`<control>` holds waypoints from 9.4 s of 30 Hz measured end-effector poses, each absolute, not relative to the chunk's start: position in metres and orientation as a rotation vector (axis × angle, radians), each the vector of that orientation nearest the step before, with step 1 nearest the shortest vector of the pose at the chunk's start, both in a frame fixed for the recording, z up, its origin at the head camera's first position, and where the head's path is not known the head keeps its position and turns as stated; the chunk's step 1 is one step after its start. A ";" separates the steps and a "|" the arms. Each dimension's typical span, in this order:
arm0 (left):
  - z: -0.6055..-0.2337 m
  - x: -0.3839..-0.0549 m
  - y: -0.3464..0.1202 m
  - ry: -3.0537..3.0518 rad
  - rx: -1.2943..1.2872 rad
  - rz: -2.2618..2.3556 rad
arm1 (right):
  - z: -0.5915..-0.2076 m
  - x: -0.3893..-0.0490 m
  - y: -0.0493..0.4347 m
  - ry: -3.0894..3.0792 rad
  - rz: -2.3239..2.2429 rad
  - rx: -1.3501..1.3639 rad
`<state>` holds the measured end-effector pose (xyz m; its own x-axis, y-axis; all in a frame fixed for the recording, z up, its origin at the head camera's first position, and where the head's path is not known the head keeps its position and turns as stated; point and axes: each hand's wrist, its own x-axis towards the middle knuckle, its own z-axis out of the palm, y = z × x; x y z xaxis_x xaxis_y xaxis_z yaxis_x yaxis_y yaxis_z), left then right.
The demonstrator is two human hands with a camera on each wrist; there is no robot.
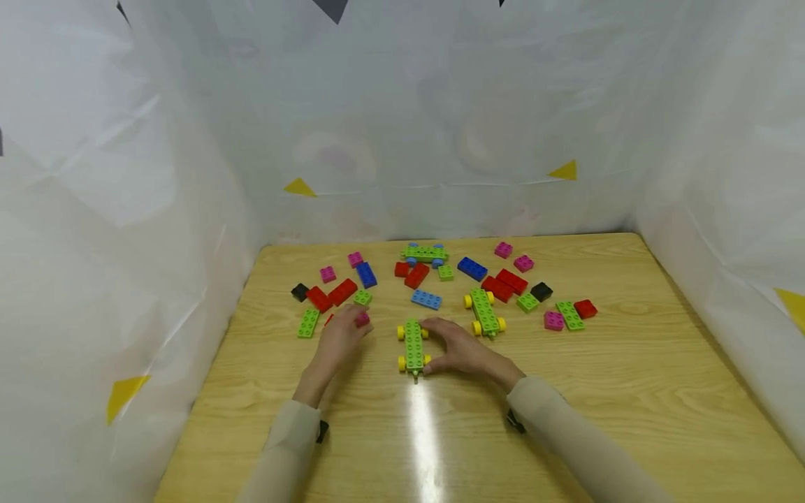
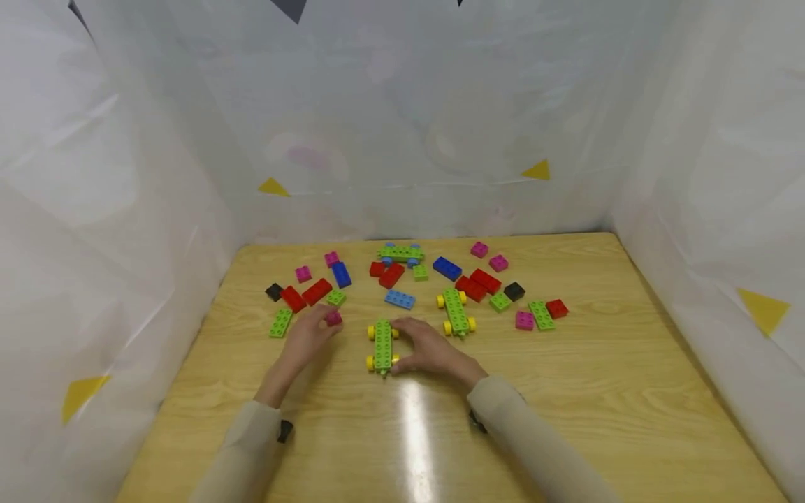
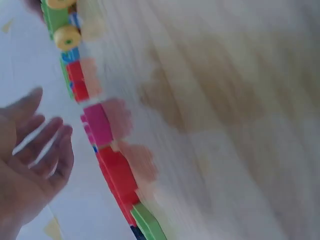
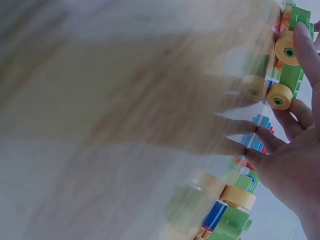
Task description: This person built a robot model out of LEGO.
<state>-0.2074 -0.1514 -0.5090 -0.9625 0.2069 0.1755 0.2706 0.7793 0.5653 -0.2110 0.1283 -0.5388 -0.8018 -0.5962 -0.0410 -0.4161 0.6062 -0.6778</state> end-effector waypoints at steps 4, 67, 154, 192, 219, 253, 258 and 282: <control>-0.514 -0.214 -0.159 -2.840 -0.291 -0.868 | -0.540 -0.211 0.127 2.568 -0.974 -0.824; -0.497 -0.207 -0.094 -2.950 -0.733 -1.149 | -0.537 -0.213 0.129 2.566 -0.971 -0.817; -0.506 -0.218 -0.091 -2.996 -0.845 -1.046 | -0.535 -0.214 0.127 2.594 -0.949 -0.847; -0.507 -0.201 -0.131 -2.802 -0.501 -1.257 | -0.535 -0.208 0.127 2.589 -0.973 -0.831; -0.515 -0.226 -0.269 -3.168 -0.233 -0.759 | -0.540 -0.207 0.132 2.545 -1.025 -0.811; -0.512 -0.222 -0.272 -3.208 -0.419 -0.695 | -0.541 -0.206 0.130 2.489 -1.066 -0.797; -0.509 -0.217 -0.270 -3.198 -0.368 -0.737 | -0.540 -0.205 0.130 2.493 -1.064 -0.798; -0.476 -0.187 -0.176 -2.877 -0.642 -1.136 | -0.539 -0.206 0.132 2.492 -1.083 -0.798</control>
